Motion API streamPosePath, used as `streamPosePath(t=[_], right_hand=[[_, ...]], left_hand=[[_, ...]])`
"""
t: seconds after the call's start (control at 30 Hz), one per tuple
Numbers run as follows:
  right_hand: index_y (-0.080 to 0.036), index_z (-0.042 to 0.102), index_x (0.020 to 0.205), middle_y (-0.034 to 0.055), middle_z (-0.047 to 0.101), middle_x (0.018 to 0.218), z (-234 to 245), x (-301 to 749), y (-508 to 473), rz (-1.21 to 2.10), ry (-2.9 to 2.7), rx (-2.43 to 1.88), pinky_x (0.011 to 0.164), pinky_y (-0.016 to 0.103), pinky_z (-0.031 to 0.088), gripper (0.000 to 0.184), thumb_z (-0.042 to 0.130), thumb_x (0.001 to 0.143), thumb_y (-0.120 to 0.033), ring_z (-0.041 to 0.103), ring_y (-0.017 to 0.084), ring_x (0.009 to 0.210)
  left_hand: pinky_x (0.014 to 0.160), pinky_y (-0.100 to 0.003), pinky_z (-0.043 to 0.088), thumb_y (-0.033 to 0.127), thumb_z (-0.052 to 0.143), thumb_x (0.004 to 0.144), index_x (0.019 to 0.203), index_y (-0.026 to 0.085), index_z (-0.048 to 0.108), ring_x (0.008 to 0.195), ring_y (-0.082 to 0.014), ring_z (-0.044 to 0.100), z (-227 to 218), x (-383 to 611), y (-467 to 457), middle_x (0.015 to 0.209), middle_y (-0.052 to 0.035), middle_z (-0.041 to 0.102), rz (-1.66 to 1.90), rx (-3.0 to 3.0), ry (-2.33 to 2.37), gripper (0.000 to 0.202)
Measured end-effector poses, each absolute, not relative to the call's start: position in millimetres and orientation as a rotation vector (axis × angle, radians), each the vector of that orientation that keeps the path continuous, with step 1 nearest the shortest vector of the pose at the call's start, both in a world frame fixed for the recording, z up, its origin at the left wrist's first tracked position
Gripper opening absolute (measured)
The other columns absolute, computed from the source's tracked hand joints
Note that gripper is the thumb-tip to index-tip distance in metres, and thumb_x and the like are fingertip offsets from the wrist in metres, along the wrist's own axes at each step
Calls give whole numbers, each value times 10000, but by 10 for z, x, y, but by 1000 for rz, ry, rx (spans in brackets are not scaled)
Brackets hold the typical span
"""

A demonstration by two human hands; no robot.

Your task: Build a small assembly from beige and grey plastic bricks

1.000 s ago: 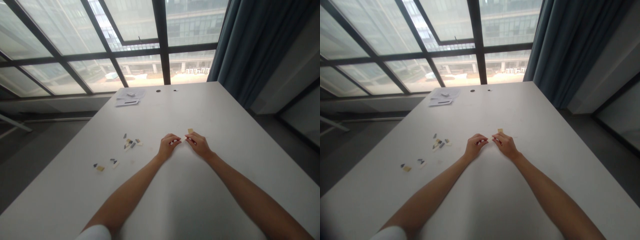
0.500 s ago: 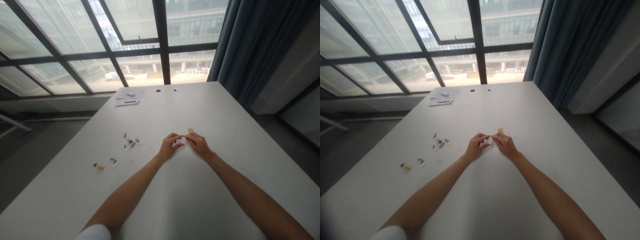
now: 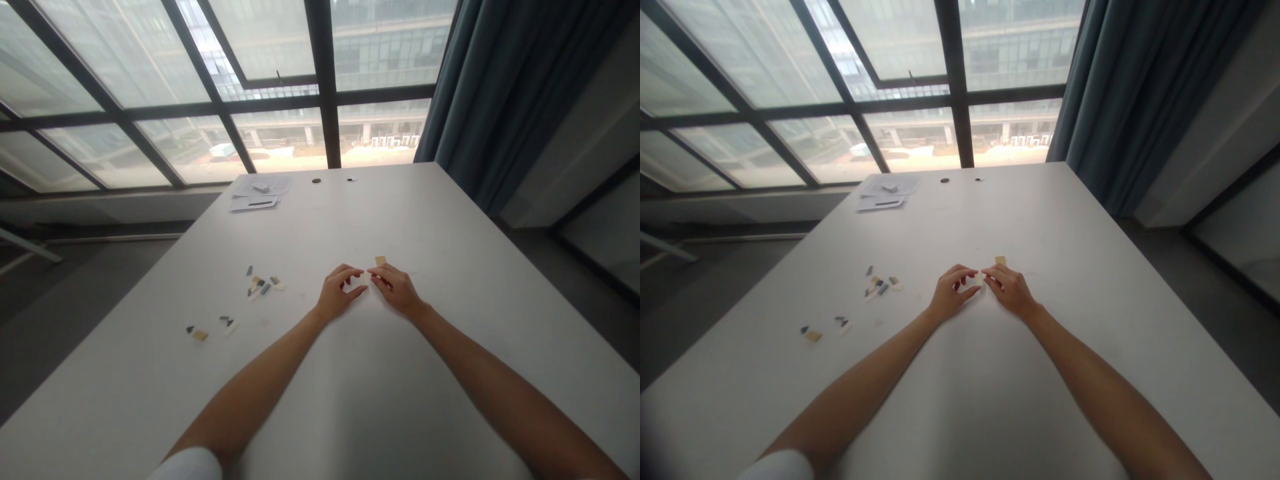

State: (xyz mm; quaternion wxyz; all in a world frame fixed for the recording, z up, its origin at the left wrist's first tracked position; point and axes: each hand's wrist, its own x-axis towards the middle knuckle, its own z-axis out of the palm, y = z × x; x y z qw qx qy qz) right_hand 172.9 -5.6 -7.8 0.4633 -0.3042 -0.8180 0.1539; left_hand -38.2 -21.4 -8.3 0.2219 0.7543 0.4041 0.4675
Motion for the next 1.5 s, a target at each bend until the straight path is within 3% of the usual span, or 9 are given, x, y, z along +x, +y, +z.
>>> streamPosePath(t=[0.17,0.87,1.5], right_hand=[[-212,633,1175,44,672,952,-94,1738,-59,386,-2039,-746,622,263,475,238,621,957,-304,515,112,613],[-213,615,1221,55,676,977,-47,1726,-85,403,-2071,-738,627,267,487,278,593,958,-299,515,118,627],[-227,611,1239,50,671,994,-61,1722,-85,415,-2076,-768,631,262,482,292,594,956,-299,525,123,641]], left_hand=[[612,-223,457,308,777,817,1079,203,694,725,-112,523,-58,-371,-223,937,-38,652,1318,2072,1134,294],[627,-242,476,358,749,840,1090,194,697,736,-121,531,-52,-376,-230,942,-56,658,1309,2077,1127,303],[640,-229,470,276,770,821,1093,206,700,761,-118,545,-24,-367,-240,935,-38,658,1311,2076,1128,290]])
